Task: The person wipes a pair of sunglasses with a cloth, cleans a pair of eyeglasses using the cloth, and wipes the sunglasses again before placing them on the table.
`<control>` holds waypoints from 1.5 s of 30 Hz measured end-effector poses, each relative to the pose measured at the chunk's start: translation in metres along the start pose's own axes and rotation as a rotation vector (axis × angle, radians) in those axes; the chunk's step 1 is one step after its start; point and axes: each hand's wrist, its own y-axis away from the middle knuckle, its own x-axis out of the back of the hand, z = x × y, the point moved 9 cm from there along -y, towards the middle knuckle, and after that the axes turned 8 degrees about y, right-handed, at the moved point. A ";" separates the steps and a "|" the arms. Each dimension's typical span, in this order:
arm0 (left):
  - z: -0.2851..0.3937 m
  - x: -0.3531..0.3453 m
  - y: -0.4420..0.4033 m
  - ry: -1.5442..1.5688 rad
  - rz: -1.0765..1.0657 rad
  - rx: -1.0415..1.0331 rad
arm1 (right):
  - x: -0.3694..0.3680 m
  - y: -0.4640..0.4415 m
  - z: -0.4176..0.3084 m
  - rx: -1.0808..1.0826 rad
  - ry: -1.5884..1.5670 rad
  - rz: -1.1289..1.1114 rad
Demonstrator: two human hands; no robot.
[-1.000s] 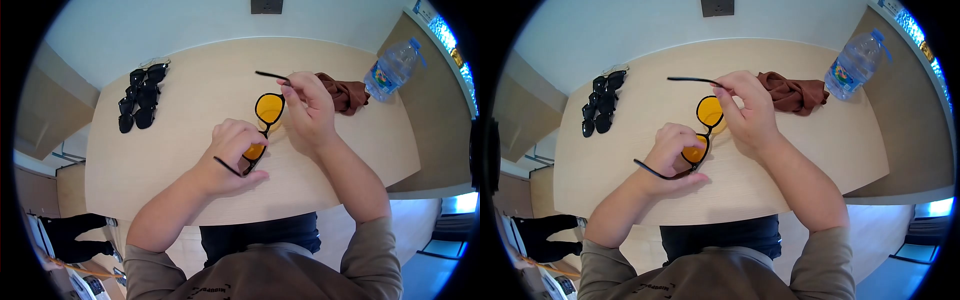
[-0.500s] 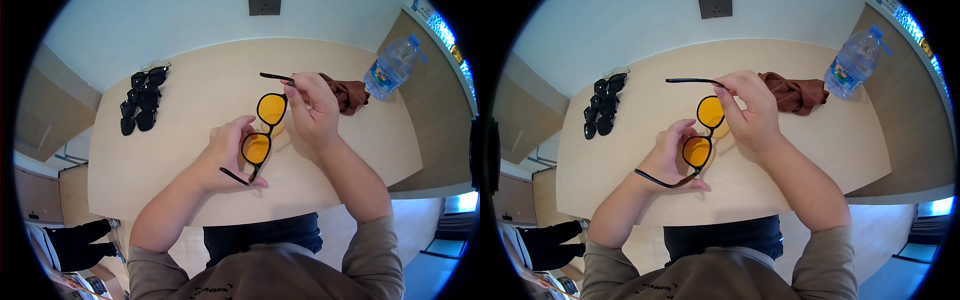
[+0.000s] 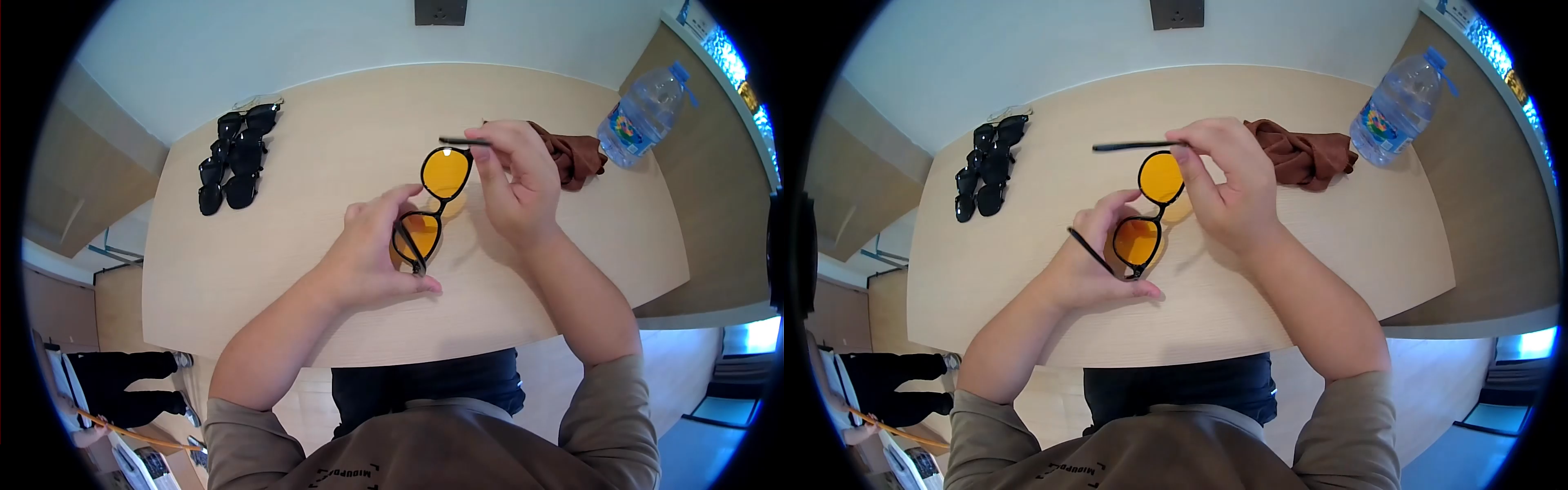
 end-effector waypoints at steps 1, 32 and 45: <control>0.003 0.003 0.002 -0.023 0.030 -0.012 | 0.000 0.001 0.005 -0.050 -0.030 0.006; 0.036 0.004 0.011 -0.060 -0.035 -0.333 | -0.013 0.010 0.053 -0.435 -0.072 -0.053; 0.047 0.007 0.015 -0.049 0.014 -0.467 | -0.019 0.015 0.059 -0.488 -0.188 -0.067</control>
